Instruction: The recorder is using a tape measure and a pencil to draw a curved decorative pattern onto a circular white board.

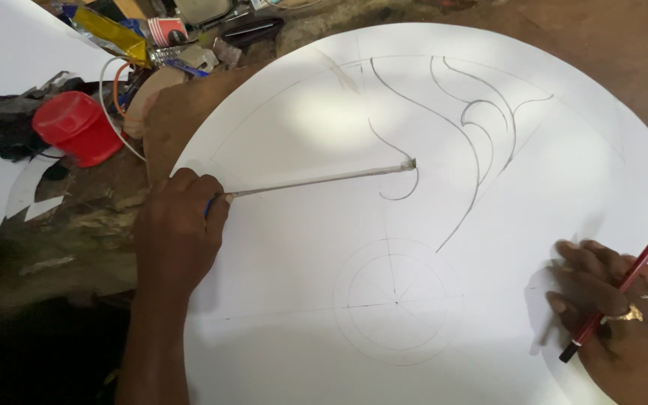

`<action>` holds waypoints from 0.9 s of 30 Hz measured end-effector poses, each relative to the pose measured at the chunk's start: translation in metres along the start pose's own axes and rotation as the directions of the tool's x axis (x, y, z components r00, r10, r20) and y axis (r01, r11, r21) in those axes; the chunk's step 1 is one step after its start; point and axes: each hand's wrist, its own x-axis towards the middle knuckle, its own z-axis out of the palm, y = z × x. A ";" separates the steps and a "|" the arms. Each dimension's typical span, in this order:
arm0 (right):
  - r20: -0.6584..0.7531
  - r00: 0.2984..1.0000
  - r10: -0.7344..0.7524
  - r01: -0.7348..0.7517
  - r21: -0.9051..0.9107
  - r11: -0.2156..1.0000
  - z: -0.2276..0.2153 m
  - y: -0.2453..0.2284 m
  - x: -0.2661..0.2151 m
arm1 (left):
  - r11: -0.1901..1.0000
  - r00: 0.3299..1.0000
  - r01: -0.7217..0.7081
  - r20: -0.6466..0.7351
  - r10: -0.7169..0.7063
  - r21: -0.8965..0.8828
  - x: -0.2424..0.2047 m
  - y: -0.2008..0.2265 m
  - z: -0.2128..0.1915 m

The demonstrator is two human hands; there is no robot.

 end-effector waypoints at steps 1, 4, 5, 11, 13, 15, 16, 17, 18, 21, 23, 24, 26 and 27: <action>-0.005 1.000 0.008 -0.008 0.002 1.000 -0.001 -0.002 0.001 | 1.000 1.000 0.001 -0.001 -0.001 0.004 -0.001 0.000 0.001; -0.009 1.000 0.023 -0.023 0.010 1.000 0.002 0.000 0.000 | 1.000 1.000 -0.007 -0.009 0.007 0.023 -0.001 0.001 0.001; -0.008 1.000 0.029 -0.029 0.016 0.999 0.004 0.002 -0.002 | 0.999 1.000 -0.014 -0.017 0.015 0.039 -0.001 0.001 0.000; -0.020 1.000 0.011 -0.010 0.047 0.999 -0.001 -0.003 0.000 | 0.999 1.000 0.007 -0.011 -0.007 0.032 -0.002 0.003 0.001; -0.039 0.999 0.001 0.001 0.061 0.998 -0.002 -0.002 -0.001 | 0.999 1.000 -0.002 -0.002 0.002 0.038 -0.002 0.002 0.002; -0.058 0.998 -0.007 0.011 0.073 0.997 -0.005 -0.004 0.000 | 0.999 1.000 -0.011 0.008 0.011 0.043 -0.002 0.002 0.002; -0.063 0.998 -0.021 0.025 0.078 0.997 -0.007 -0.005 0.001 | 0.998 1.000 -0.008 0.011 0.007 0.063 -0.002 0.002 0.001; -0.067 0.997 -0.034 0.039 0.082 0.996 -0.008 -0.007 0.001 | 0.997 1.000 -0.005 0.014 0.004 0.082 -0.002 0.002 0.001; -0.069 0.997 -0.029 0.035 0.081 0.996 -0.007 -0.006 0.000 | 0.997 1.000 -0.009 0.014 0.008 0.080 -0.001 0.002 0.001; -0.062 0.998 0.000 0.006 0.095 0.995 -0.006 -0.006 -0.002 | 0.995 0.999 -0.002 0.047 -0.003 0.096 0.000 0.002 0.000; -0.059 0.998 -0.001 0.008 0.114 0.993 -0.008 -0.008 0.000 | 0.995 0.998 0.009 0.058 -0.015 0.097 -0.001 0.002 0.000; -0.059 0.998 -0.001 0.008 0.115 0.993 -0.008 -0.008 0.000 | 0.995 0.998 0.009 0.058 -0.015 0.097 -0.001 0.002 0.000; -0.046 0.999 -0.012 0.016 0.087 0.996 -0.009 -0.008 0.001 | 0.995 0.998 0.011 0.059 -0.017 0.096 -0.001 0.002 0.000; -0.046 0.999 -0.012 0.016 0.087 0.996 -0.008 -0.009 0.001 | 0.995 0.998 0.011 0.059 -0.017 0.097 -0.002 0.002 0.000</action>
